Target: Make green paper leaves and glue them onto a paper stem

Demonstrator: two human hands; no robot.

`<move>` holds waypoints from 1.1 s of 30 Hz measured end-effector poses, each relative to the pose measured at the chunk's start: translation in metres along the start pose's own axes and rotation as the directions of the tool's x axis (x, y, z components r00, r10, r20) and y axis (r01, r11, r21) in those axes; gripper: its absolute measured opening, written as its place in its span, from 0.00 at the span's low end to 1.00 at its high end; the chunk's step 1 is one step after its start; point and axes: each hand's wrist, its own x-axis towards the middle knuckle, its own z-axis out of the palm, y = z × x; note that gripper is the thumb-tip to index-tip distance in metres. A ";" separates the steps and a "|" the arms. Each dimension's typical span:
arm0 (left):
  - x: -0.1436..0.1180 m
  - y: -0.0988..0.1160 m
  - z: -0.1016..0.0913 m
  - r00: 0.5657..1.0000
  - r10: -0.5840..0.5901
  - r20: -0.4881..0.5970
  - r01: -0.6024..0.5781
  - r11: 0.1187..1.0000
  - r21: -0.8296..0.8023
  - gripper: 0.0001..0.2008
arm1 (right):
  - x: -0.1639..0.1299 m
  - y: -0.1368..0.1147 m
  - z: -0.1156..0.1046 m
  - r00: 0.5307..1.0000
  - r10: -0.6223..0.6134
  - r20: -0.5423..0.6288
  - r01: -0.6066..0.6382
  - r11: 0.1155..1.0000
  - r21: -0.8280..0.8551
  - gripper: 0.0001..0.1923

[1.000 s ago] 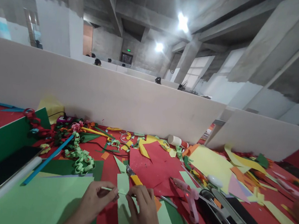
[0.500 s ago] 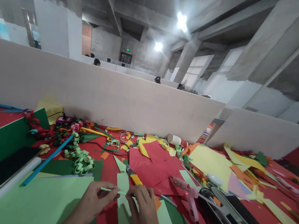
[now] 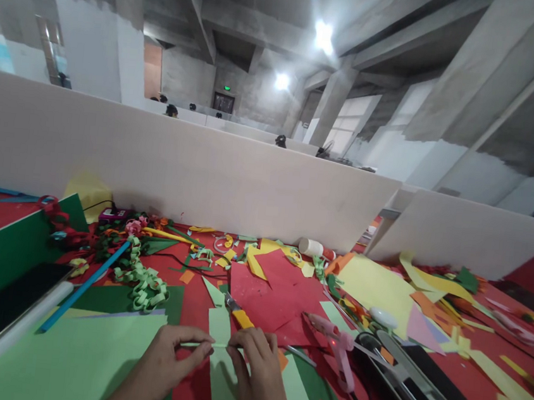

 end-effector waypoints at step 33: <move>0.005 -0.006 0.003 0.985 -0.148 0.083 0.165 0.954 -0.250 0.26 | -0.090 0.053 -0.072 0.864 0.357 -0.355 -0.423 0.897 -0.126 0.11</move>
